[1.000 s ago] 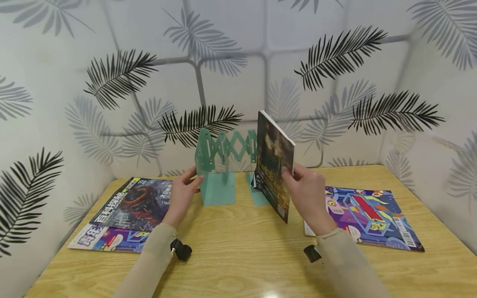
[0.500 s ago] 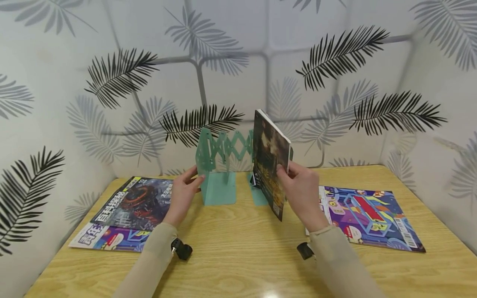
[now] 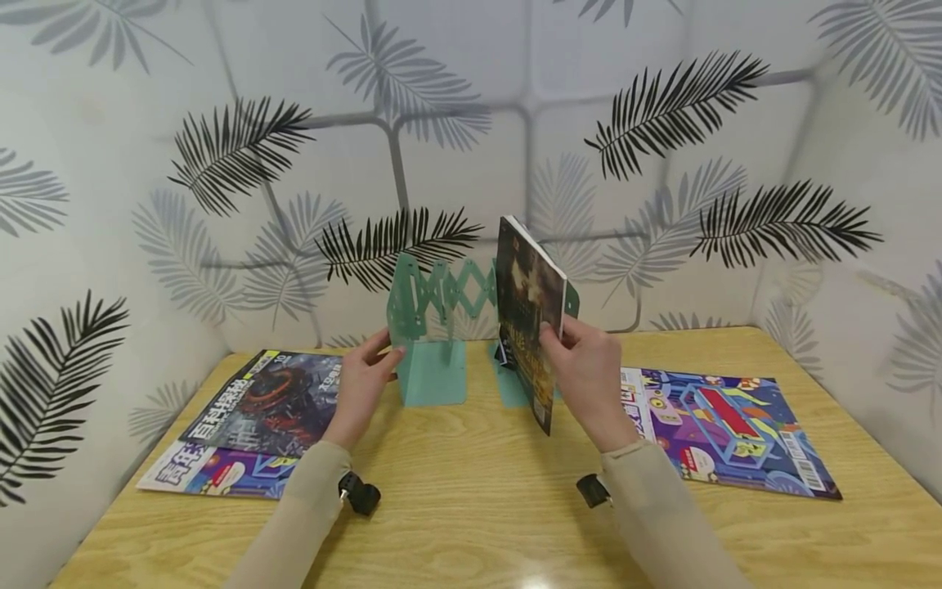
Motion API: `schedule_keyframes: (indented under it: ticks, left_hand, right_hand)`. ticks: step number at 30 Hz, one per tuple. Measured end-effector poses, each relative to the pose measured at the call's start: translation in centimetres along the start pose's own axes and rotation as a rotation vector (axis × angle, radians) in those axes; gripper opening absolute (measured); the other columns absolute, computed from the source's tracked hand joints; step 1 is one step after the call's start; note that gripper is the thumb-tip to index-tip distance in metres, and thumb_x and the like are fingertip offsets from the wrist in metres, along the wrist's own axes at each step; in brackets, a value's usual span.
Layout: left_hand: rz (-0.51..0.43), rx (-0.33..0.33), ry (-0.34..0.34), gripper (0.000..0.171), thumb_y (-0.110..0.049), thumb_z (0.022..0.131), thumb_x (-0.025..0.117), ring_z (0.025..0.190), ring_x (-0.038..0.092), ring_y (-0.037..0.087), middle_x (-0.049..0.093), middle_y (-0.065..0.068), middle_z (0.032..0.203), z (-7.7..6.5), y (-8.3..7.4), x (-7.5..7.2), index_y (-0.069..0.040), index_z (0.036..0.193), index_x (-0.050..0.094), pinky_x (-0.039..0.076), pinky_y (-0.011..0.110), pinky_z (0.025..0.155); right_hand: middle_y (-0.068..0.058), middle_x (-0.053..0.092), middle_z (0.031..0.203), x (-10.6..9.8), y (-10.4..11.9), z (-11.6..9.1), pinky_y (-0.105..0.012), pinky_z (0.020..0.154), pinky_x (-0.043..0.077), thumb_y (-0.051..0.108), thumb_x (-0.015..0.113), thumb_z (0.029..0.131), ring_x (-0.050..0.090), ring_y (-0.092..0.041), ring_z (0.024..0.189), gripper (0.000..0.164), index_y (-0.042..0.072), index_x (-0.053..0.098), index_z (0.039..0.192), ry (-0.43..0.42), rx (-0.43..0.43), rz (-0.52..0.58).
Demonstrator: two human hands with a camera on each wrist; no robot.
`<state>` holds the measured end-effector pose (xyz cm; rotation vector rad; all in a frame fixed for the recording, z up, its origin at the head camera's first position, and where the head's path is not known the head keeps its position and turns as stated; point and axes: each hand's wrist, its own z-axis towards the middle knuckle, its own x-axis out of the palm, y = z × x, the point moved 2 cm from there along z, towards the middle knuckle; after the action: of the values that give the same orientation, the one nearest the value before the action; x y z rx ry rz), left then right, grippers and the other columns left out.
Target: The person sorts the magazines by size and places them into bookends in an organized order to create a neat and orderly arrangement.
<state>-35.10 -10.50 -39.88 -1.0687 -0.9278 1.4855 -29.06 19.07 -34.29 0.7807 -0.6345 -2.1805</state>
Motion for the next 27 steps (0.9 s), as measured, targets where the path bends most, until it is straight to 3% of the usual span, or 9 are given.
schedule_keyframes:
  ticks: [8,13,27]
  left_hand:
    - [0.01,0.005,0.004,0.048,-0.025,0.098,0.063,0.113,0.06,0.018,0.059,-0.002,0.132,0.1,0.1,-0.2,-0.018,0.145,0.053,0.053,0.041,0.089]
    - [0.0,-0.006,0.016,0.047,-0.021,0.099,0.062,0.117,0.059,0.026,0.057,0.008,0.136,-0.2,-0.6,-0.1,-0.016,0.144,0.052,0.052,0.045,0.091]
    - [0.017,0.004,-0.011,0.045,-0.023,0.097,0.064,0.113,0.061,0.021,0.06,0.002,0.132,0.1,0.1,0.0,-0.022,0.142,0.056,0.053,0.042,0.089]
  right_hand:
    - [0.0,0.051,0.05,0.5,0.2,0.2,-0.022,0.04,0.026,0.013,0.067,0.094,0.038,-0.009,0.042,0.034,0.009,0.06,0.061,-0.004,-0.036,-0.015]
    - [0.0,0.05,0.05,0.8,0.5,0.3,-0.023,0.041,0.026,0.011,0.067,0.093,0.04,-0.013,0.043,0.035,0.009,0.057,0.059,-0.013,-0.065,-0.059]
    - [-0.003,0.063,0.058,1.8,0.9,0.7,-0.025,0.043,0.034,0.01,0.068,0.09,0.049,-0.014,0.046,0.018,0.005,0.072,0.074,-0.04,-0.087,-0.093]
